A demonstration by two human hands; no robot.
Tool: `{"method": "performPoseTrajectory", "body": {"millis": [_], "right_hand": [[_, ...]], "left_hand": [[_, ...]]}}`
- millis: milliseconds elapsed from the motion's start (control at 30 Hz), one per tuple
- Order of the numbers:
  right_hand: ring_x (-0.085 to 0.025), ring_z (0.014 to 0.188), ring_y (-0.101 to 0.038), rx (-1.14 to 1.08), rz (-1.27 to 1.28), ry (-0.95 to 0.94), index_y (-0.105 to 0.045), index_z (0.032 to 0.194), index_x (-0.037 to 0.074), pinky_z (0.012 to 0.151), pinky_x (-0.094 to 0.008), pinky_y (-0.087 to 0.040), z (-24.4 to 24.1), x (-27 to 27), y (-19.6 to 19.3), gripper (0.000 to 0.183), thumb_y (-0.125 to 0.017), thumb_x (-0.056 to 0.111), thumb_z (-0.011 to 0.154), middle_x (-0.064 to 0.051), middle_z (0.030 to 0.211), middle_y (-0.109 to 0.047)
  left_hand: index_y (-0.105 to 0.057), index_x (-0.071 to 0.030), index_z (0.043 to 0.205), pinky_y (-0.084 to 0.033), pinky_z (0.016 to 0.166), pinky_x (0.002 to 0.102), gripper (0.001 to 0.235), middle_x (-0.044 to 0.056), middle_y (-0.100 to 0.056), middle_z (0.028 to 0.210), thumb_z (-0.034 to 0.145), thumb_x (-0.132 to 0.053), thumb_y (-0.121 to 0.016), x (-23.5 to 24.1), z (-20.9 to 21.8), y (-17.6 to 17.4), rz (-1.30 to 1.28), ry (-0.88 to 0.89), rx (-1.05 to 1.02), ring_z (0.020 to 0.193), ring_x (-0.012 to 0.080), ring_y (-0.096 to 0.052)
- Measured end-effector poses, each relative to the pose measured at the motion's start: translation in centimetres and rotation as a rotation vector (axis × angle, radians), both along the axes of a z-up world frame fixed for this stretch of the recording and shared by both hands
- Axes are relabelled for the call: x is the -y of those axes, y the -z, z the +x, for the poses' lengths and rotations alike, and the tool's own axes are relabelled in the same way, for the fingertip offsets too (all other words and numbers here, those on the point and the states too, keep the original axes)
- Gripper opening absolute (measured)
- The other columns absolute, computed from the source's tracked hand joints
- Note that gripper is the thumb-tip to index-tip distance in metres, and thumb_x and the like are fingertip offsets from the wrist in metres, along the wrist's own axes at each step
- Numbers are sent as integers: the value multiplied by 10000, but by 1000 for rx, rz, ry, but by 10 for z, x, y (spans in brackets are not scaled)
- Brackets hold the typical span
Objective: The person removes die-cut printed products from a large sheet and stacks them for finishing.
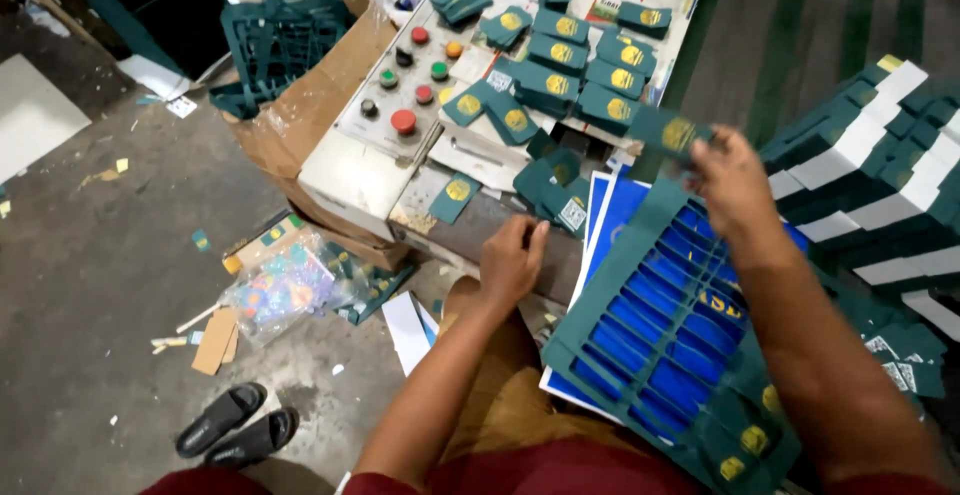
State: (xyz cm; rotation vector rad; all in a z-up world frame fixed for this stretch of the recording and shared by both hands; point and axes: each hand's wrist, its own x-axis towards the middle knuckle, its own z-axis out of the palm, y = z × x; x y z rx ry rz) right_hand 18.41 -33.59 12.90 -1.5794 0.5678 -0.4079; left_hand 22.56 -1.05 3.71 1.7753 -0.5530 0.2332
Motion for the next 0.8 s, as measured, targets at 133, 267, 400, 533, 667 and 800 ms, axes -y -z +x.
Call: {"method": "performPoseTrajectory", "body": {"millis": [133, 267, 400, 533, 667, 800], "right_hand": [[-177, 849, -680, 88, 52, 27, -505, 1409, 69, 661, -329, -532, 67, 103, 36, 355, -619, 125, 1078, -59, 1124, -693], [-171, 822, -683, 73, 114, 110, -550, 1349, 99, 646, -336, -545, 123, 149, 42, 312, -661, 161, 1064, -38, 1048, -702], [-117, 746, -606, 12, 117, 153, -649, 1277, 133, 622, -325, -528, 178, 190, 74, 286, -761, 185, 1019, 4, 950, -682], [-119, 683, -601, 7, 158, 166, -641, 1225, 149, 578, -318, -483, 206, 171, 75, 299, -795, 181, 971, 9, 895, -692], [-114, 691, -675, -56, 139, 199, -647, 1182, 150, 571, -291, -491, 233, 177, 90, 299, -811, 201, 937, 23, 912, -733], [-112, 676, -655, -90, 94, 178, -662, 1166, 139, 551, -274, -462, 248, 176, 97, 300, -825, 204, 923, 10, 916, -729]], "left_hand": [[-620, -86, 910, -503, 601, 499, 231, 136, -687, 796, 994, -292, -682, 18, 6, 15, 171, -36, 52, 705, 383, -675], [-574, -102, 874, -508, 599, 496, 219, 125, -639, 766, 984, -266, -669, 21, 3, 14, 265, -124, 136, 690, 368, -657], [-560, -90, 866, -509, 596, 487, 207, 129, -624, 769, 961, -234, -676, 21, 4, 7, 334, -144, 155, 681, 367, -645], [-571, -89, 865, -509, 585, 481, 186, 132, -623, 761, 940, -217, -682, 22, 4, 0, 371, -140, 145, 669, 367, -643], [-557, -80, 829, -511, 579, 468, 202, 135, -611, 744, 922, -191, -699, 22, 5, 4, 415, -132, 142, 657, 361, -641], [-559, -70, 830, -515, 582, 457, 193, 132, -608, 745, 908, -168, -706, 22, 5, 5, 420, -130, 153, 654, 354, -640]]}}
